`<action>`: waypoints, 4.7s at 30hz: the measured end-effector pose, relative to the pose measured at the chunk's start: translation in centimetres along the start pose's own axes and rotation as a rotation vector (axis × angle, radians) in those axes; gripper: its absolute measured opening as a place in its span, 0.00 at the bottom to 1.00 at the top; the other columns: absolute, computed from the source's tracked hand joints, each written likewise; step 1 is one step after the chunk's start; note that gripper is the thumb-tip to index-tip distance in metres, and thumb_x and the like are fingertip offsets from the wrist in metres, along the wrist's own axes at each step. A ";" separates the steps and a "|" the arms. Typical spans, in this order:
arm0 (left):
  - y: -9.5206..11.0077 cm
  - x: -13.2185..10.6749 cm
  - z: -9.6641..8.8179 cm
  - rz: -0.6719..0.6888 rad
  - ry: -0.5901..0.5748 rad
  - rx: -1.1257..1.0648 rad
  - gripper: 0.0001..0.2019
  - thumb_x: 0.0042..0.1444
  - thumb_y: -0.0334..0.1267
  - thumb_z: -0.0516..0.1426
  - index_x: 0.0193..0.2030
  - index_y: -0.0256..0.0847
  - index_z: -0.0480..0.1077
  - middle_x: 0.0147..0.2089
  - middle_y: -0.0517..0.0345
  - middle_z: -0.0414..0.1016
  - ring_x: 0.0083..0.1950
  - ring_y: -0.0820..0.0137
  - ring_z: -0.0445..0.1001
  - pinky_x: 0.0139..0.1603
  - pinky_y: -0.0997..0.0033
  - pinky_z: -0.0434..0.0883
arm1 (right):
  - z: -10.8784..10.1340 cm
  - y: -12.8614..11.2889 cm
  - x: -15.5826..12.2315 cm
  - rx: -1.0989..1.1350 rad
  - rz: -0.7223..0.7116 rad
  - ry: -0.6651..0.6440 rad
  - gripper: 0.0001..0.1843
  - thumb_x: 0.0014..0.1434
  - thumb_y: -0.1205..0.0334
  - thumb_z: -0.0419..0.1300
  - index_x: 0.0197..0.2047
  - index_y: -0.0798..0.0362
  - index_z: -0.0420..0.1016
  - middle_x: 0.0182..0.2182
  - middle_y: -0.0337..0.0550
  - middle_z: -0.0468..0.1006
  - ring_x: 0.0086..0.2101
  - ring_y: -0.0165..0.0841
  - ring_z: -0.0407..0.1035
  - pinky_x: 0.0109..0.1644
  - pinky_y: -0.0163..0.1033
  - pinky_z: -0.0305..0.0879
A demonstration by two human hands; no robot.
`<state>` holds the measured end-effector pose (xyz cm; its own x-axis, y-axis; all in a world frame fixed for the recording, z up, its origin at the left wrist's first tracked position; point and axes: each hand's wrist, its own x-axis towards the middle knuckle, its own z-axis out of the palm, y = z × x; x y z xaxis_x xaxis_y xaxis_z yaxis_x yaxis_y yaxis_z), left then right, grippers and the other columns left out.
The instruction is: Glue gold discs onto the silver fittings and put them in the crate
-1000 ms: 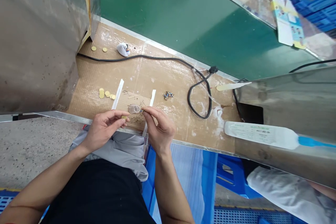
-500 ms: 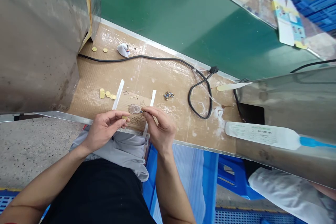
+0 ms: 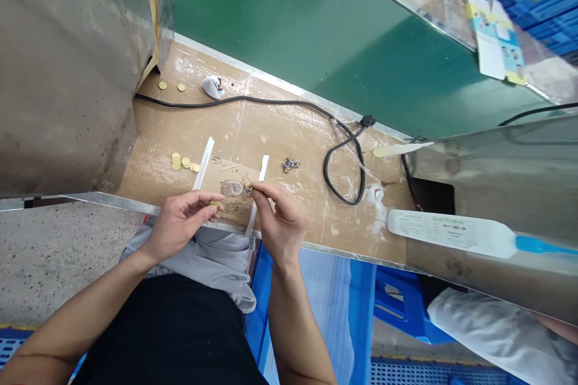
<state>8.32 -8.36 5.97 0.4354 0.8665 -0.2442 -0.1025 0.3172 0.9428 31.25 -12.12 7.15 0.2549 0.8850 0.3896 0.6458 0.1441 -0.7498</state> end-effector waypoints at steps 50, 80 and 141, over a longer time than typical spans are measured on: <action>1.6 -1.5 2.7 0.202 0.090 0.405 0.16 0.72 0.31 0.66 0.63 0.46 0.86 0.57 0.58 0.92 0.51 0.64 0.92 0.60 0.68 0.87 | 2.1 -3.2 -4.0 0.152 -0.083 0.041 0.22 0.71 0.75 0.71 0.60 0.40 0.88 0.49 0.43 0.92 0.48 0.40 0.89 0.53 0.47 0.89; 2.5 -2.3 3.3 0.327 0.083 0.555 0.20 0.75 0.24 0.59 0.66 0.44 0.81 0.62 0.56 0.90 0.55 0.66 0.92 0.61 0.69 0.87 | 1.7 -2.5 -4.5 0.055 -0.380 0.087 0.33 0.66 0.86 0.69 0.67 0.47 0.86 0.52 0.48 0.91 0.47 0.40 0.88 0.50 0.46 0.87; 3.4 -2.7 4.4 0.737 0.085 0.974 0.36 0.74 0.21 0.60 0.85 0.42 0.59 0.57 0.51 0.92 0.46 0.65 0.93 0.51 0.70 0.88 | -0.5 -2.9 -3.7 0.425 0.036 -0.034 0.15 0.70 0.74 0.72 0.51 0.44 0.90 0.43 0.41 0.93 0.43 0.37 0.88 0.49 0.43 0.87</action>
<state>10.75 -11.36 10.86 0.4928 0.7507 0.4399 0.4283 -0.6494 0.6284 28.80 -16.03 8.19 0.2432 0.9060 0.3464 0.2805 0.2761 -0.9193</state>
